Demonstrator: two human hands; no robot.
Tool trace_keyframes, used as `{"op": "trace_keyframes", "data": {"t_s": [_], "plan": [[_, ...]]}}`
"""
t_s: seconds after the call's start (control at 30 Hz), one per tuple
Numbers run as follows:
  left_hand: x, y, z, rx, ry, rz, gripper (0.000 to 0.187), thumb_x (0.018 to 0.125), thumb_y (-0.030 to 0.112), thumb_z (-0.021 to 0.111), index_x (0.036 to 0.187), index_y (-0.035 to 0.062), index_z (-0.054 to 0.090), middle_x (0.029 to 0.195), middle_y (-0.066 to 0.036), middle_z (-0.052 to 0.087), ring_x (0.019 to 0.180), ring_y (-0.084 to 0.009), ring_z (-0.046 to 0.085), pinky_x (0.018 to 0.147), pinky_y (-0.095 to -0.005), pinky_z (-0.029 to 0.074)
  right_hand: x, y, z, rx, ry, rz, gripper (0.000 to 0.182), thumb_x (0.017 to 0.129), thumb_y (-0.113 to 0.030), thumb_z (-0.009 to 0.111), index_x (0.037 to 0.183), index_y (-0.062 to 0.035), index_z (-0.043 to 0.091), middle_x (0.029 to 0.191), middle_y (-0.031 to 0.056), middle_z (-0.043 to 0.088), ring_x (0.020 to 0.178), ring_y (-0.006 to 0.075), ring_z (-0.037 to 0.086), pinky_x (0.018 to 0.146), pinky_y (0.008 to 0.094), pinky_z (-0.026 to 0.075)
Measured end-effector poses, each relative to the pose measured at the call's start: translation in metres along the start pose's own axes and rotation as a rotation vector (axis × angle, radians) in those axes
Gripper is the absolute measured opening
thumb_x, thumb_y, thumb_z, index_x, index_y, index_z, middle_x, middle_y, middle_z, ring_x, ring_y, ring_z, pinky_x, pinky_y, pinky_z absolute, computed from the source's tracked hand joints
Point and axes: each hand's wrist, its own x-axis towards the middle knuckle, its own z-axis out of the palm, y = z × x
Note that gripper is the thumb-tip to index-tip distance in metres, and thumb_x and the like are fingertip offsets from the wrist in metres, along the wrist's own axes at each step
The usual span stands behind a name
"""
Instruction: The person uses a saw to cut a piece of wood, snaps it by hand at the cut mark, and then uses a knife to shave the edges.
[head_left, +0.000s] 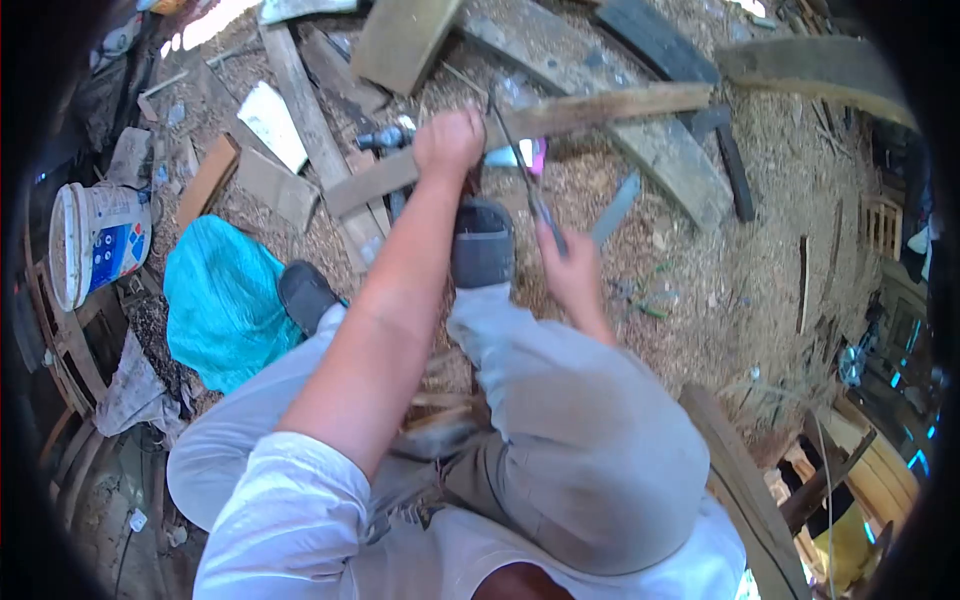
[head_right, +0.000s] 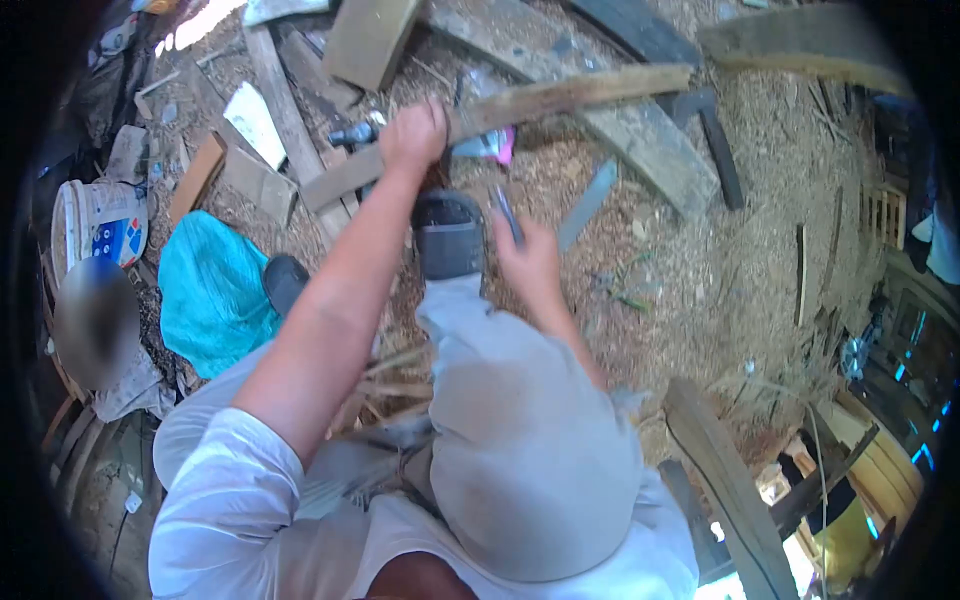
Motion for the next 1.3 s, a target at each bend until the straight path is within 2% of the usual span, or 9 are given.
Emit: {"op": "trace_keyframes", "data": {"t_s": [0.1, 0.2, 0.3, 0.57, 0.67, 0.73, 0.87, 1.13, 1.3], "plan": [[0.005, 0.006, -0.015, -0.043, -0.058, -0.024, 0.063, 0.107, 0.043, 0.034, 0.09, 0.004, 0.079, 0.098, -0.025, 0.075, 0.094, -0.0426, 0.073, 0.088, -0.0521, 0.057, 0.081, -0.007, 0.038, 0.082, 0.025, -0.142, 0.038, 0.1, -0.029, 0.066, 0.08, 0.0027, 0.067, 0.06, 0.0154, 0.057, 0.053, 0.0201, 0.051, 0.055, 0.039, 0.043], [0.005, 0.003, -0.011, -0.05, -0.03, -0.031, 0.063, 0.107, 0.043, 0.034, 0.09, 0.0037, 0.079, 0.098, -0.025, 0.075, 0.094, -0.0421, 0.073, 0.088, -0.0517, 0.057, 0.051, -0.016, 0.027, 0.167, 0.069, -0.22, 0.038, 0.1, -0.029, 0.066, 0.08, 0.0031, 0.067, 0.06, 0.0157, 0.057, 0.052, 0.021, 0.051, 0.054, 0.0388, 0.043], [0.012, 0.003, -0.01, -0.012, -0.056, -0.051, 0.063, 0.106, 0.043, 0.033, 0.09, 0.0023, 0.079, 0.098, -0.025, 0.075, 0.095, -0.0428, 0.073, 0.088, -0.0511, 0.057, -0.003, 0.024, 0.009, 0.101, 0.015, 0.009, 0.039, 0.099, -0.03, 0.067, 0.079, 0.0037, 0.067, 0.058, 0.0166, 0.057, 0.05, 0.0232, 0.052, 0.053, 0.0399, 0.043], [0.003, 0.004, -0.012, -0.042, -0.022, -0.027, 0.059, 0.102, 0.04, 0.036, 0.087, 0.003, 0.08, 0.095, -0.026, 0.074, 0.092, -0.0427, 0.073, 0.088, -0.0521, 0.057, 0.084, 0.006, 0.036, 0.17, -0.052, -0.114, 0.039, 0.099, -0.033, 0.067, 0.087, 0.0037, 0.072, 0.06, 0.0183, 0.059, 0.053, 0.0221, 0.057, 0.055, 0.0393, 0.044], [0.012, 0.0, -0.002, -0.019, 0.024, -0.007, 0.057, 0.102, 0.038, 0.038, 0.086, 0.0034, 0.079, 0.093, -0.025, 0.075, 0.09, -0.0428, 0.074, 0.086, -0.0527, 0.058, 0.011, 0.009, 0.014, 0.117, 0.084, -0.17, 0.042, 0.1, -0.033, 0.067, 0.081, 0.0036, 0.068, 0.058, 0.0157, 0.056, 0.052, 0.0194, 0.052, 0.054, 0.0395, 0.042], [0.011, -0.001, -0.005, -0.009, -0.003, -0.031, 0.056, 0.103, 0.037, 0.038, 0.084, 0.0037, 0.079, 0.092, -0.025, 0.075, 0.089, -0.0424, 0.074, 0.086, -0.053, 0.058, -0.011, 0.011, 0.006, 0.184, 0.035, -0.017, 0.044, 0.101, -0.033, 0.066, 0.076, 0.0031, 0.065, 0.057, 0.0141, 0.054, 0.052, 0.018, 0.049, 0.053, 0.0394, 0.041], [0.008, 0.002, -0.009, -0.048, -0.011, -0.032, 0.056, 0.102, 0.037, 0.038, 0.082, 0.0036, 0.079, 0.093, -0.025, 0.074, 0.089, -0.0422, 0.074, 0.085, -0.0532, 0.058, 0.096, 0.004, 0.04, 0.085, -0.021, -0.181, 0.042, 0.102, -0.031, 0.064, 0.077, 0.0018, 0.065, 0.057, 0.0152, 0.053, 0.052, 0.0169, 0.051, 0.053, 0.039, 0.041], [0.005, -0.003, -0.004, -0.027, -0.067, -0.058, 0.06, 0.104, 0.039, 0.035, 0.091, -0.0002, 0.078, 0.099, -0.027, 0.074, 0.094, -0.0442, 0.072, 0.09, -0.0524, 0.056, -0.008, 0.014, 0.006, 0.104, -0.02, 0.027, 0.04, 0.102, -0.03, 0.065, 0.08, 0.0037, 0.067, 0.06, 0.015, 0.059, 0.055, 0.0174, 0.053, 0.053, 0.0403, 0.042], [0.004, -0.003, -0.007, -0.058, -0.009, -0.021, 0.06, 0.104, 0.04, 0.036, 0.086, 0.0022, 0.078, 0.096, -0.027, 0.074, 0.09, -0.0446, 0.072, 0.086, -0.053, 0.057, 0.074, -0.011, 0.039, 0.095, 0.006, -0.187, 0.038, 0.102, -0.027, 0.063, 0.078, 0.0032, 0.066, 0.057, 0.0141, 0.056, 0.051, 0.0192, 0.05, 0.053, 0.0405, 0.041]]}}
